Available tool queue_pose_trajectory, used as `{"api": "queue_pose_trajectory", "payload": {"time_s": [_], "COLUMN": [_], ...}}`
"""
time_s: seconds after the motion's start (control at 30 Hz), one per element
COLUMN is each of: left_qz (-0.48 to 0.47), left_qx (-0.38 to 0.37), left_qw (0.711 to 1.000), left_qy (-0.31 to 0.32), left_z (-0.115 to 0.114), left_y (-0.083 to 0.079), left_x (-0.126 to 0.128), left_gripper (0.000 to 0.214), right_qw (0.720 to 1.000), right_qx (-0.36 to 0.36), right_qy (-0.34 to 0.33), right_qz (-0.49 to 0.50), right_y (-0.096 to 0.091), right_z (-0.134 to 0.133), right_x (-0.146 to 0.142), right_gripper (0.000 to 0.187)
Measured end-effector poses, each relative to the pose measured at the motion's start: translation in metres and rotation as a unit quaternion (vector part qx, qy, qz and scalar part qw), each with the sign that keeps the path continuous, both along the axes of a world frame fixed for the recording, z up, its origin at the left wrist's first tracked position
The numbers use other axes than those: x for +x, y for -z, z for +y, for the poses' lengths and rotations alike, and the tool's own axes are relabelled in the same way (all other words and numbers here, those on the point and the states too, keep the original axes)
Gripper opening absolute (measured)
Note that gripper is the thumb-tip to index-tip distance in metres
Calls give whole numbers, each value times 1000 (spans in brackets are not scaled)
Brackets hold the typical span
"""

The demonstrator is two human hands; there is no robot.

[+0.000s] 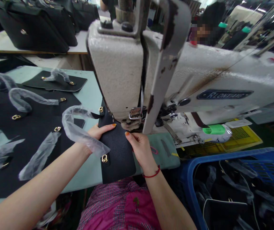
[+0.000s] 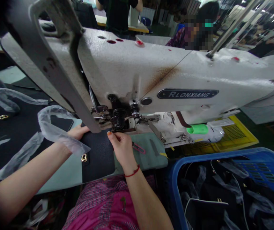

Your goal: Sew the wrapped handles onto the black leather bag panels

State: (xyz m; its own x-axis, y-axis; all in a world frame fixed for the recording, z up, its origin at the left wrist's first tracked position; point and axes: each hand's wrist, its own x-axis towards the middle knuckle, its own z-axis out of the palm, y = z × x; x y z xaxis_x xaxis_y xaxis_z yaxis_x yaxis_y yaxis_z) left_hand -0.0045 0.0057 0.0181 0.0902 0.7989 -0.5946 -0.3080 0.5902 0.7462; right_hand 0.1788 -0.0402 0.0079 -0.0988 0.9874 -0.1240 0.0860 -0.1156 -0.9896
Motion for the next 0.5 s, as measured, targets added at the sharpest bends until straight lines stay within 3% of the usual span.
{"api": "queue_pose_trajectory", "payload": {"time_s": [0.37, 0.5], "left_qz": [1, -14], "left_qx": [-4, 4], "left_qw": [1000, 997], "left_qy": [20, 73], "left_z": [3, -1], "left_y": [2, -4], "left_x": [-4, -6], "left_gripper": [50, 44], "right_qw": [1000, 1000], "right_qx": [1, -8], "right_qy": [5, -2], "right_qz": [12, 20], "right_y": [-4, -3], "right_z": [-2, -3], "right_x": [-3, -1], "right_gripper": [50, 48]}}
